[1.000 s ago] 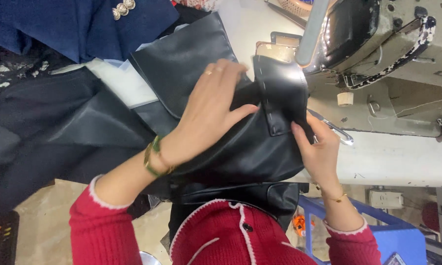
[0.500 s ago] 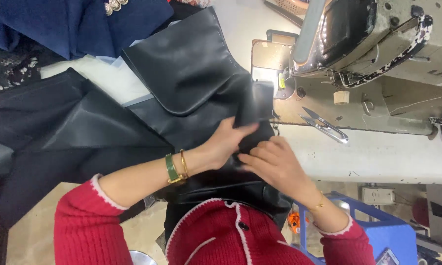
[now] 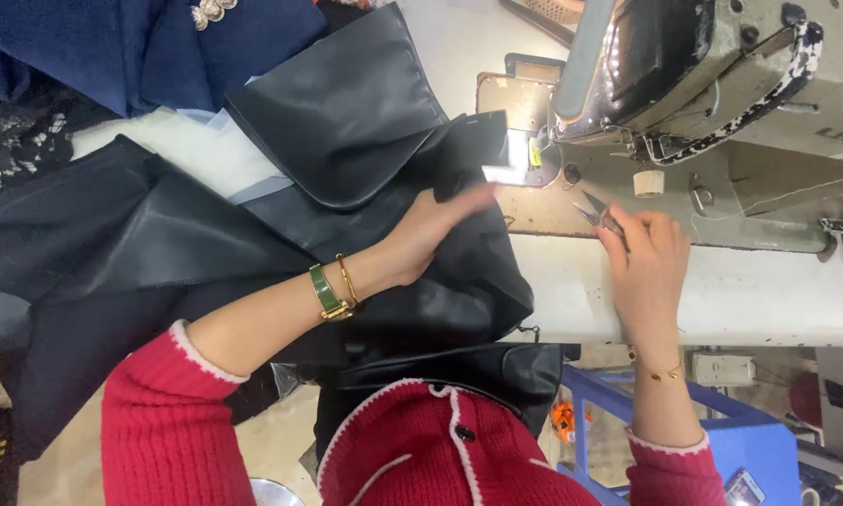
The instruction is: Sewing together pieces of black faux-leather fabric using an industrial sewing machine and trimming threads with scissors.
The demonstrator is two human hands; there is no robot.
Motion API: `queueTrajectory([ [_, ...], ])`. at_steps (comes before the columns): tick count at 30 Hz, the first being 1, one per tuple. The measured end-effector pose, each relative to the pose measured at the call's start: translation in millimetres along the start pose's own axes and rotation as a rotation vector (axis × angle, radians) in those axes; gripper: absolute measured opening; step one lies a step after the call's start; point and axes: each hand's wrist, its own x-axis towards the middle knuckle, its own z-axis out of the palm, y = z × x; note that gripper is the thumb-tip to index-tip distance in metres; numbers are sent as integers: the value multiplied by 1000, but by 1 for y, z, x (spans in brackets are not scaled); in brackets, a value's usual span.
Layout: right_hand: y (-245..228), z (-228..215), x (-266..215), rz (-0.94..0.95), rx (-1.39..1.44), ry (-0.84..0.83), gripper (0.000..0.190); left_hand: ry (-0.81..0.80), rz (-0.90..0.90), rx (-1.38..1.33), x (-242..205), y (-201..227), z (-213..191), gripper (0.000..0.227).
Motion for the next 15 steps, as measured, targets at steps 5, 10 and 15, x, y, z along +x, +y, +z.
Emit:
queueTrajectory([
  [5,6,2,0,5,-43,55,23,22,116,21,25,-31,-13,53],
  [10,-47,-25,2,313,600,-71,21,23,111,-51,35,-42,-7,48],
  [15,-70,-30,1,380,1059,-229,13,69,137,-23,37,-41,4,53],
])
